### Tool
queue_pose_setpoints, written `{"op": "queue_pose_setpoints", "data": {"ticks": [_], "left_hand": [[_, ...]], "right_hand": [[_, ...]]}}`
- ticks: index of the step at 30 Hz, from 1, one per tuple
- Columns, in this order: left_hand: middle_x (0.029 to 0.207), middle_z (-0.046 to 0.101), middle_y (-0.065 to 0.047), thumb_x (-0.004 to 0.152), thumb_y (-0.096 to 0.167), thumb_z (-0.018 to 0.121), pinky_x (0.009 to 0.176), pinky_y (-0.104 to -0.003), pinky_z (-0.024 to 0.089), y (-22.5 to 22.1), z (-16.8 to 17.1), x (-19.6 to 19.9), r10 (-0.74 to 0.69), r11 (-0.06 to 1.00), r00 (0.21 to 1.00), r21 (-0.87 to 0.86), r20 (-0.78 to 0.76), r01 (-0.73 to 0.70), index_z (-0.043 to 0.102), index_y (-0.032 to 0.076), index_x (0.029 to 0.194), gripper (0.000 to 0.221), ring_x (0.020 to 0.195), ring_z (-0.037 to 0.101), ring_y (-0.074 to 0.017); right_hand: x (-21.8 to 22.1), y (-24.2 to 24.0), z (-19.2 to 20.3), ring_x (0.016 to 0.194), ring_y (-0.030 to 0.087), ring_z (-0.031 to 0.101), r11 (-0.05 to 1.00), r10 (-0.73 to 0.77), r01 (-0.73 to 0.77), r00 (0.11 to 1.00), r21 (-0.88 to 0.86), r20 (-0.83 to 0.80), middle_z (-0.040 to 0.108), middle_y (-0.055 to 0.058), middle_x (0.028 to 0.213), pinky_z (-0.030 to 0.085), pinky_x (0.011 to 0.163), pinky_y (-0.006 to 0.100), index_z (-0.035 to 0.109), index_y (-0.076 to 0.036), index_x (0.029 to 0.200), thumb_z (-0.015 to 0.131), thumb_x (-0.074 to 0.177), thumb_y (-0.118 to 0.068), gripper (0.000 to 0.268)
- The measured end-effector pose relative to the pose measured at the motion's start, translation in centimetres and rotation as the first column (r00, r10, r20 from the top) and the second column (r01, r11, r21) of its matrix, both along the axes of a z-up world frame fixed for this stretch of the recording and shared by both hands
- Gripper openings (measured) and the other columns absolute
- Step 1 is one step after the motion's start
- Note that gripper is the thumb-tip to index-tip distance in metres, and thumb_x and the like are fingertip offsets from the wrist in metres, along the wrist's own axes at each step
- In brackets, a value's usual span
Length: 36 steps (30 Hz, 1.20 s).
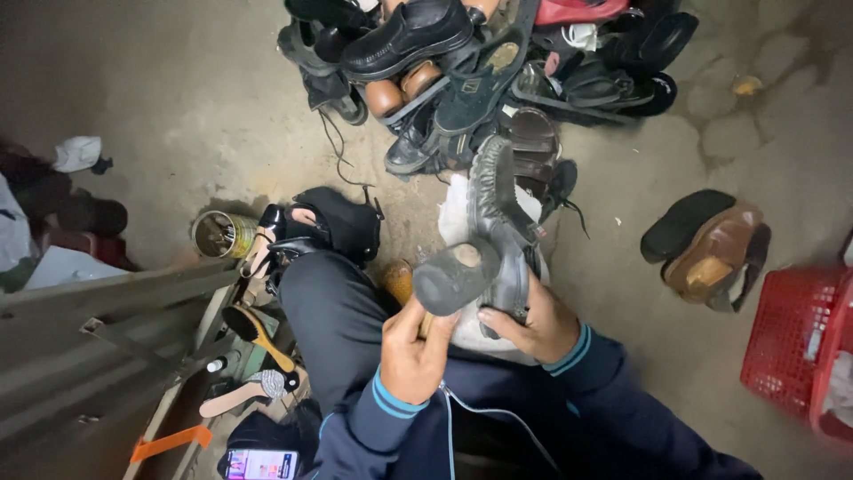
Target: The person hammers the sole and heel of a black leather shoe and then uses a yellow-handled brush to wipe the sole and sides. They rotate the shoe several times to access different areas while sitting on the floor in a cluttered repair workspace.
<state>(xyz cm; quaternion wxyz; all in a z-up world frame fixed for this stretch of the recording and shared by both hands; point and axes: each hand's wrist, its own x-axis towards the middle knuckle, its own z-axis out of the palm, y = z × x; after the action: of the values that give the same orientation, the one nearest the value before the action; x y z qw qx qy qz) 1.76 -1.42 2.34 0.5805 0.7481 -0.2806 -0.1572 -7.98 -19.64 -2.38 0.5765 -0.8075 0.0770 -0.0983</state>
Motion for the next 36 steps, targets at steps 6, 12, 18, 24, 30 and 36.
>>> {"op": "queue_pose_setpoints", "data": {"ticks": [6,12,18,24,30,36], "left_hand": [[0.101,0.074,-0.009,0.101,0.017,0.056,0.082,-0.031,0.052,-0.6,0.9,0.4,-0.060,0.997,0.998,0.056,-0.012,0.060,0.066,0.003,0.121,0.026,0.087,0.066,-0.0154],[0.093,0.076,-0.022,0.094,0.009,0.069,0.068,-0.051,0.060,-1.5,-1.4,1.0,-0.018,0.998,0.986,-0.057,0.163,0.028,0.072,0.001,0.110,0.018,0.090,0.073,-0.0461],[0.097,0.077,-0.020,0.096,0.004,0.065,0.075,-0.046,0.062,-1.2,-2.6,0.8,0.066,0.990,0.977,-0.135,0.202,-0.039,0.072,0.000,0.113,0.019,0.089,0.076,-0.0416],[0.104,0.079,-0.019,0.096,0.004,0.066,0.079,-0.046,0.061,-1.8,-2.0,1.4,0.105,0.979,0.973,-0.192,0.206,-0.065,0.072,-0.001,0.116,0.022,0.098,0.075,-0.0402],[0.087,0.075,-0.022,0.098,0.007,0.065,0.069,-0.043,0.060,-2.2,-1.0,2.1,0.078,0.994,0.981,-0.087,0.176,-0.064,0.071,0.002,0.103,0.010,0.085,0.076,-0.0407],[0.096,0.077,-0.025,0.097,0.008,0.067,0.073,-0.049,0.059,-1.9,-4.3,3.5,0.093,0.995,0.994,-0.046,0.064,-0.090,0.071,-0.003,0.116,0.022,0.104,0.070,-0.0392]], "right_hand": [[0.3,0.3,0.5,0.144,0.025,0.048,0.992,-0.115,0.123,0.955,0.013,-0.275,0.055,0.012,0.153,0.034,0.119,0.033,0.044,-0.004,0.151,0.068,0.089,-0.032,0.073],[1.5,0.4,0.3,0.110,0.031,0.073,0.985,-0.148,0.157,0.983,0.072,-0.112,0.080,0.014,0.109,0.062,0.086,0.050,0.075,-0.007,0.120,0.083,0.085,-0.030,0.043],[0.6,0.4,-1.0,0.104,0.028,0.075,0.961,-0.230,0.235,0.972,0.149,-0.051,0.081,0.016,0.103,0.063,0.083,0.048,0.077,-0.003,0.111,0.085,0.083,-0.022,0.034],[0.2,0.3,-2.2,0.111,0.033,0.072,0.946,-0.278,0.285,0.958,0.155,-0.067,0.078,0.021,0.110,0.060,0.087,0.049,0.075,0.000,0.118,0.086,0.084,-0.023,0.042],[-0.2,0.1,-2.0,0.101,0.030,0.076,0.952,-0.272,0.284,0.956,0.115,-0.112,0.080,0.018,0.102,0.060,0.084,0.047,0.076,-0.001,0.112,0.085,0.085,-0.026,0.038],[0.3,0.0,-1.1,0.101,0.033,0.076,0.946,-0.300,0.315,0.942,0.081,-0.152,0.080,0.018,0.101,0.061,0.083,0.047,0.076,-0.001,0.112,0.082,0.087,-0.033,0.040]]}}
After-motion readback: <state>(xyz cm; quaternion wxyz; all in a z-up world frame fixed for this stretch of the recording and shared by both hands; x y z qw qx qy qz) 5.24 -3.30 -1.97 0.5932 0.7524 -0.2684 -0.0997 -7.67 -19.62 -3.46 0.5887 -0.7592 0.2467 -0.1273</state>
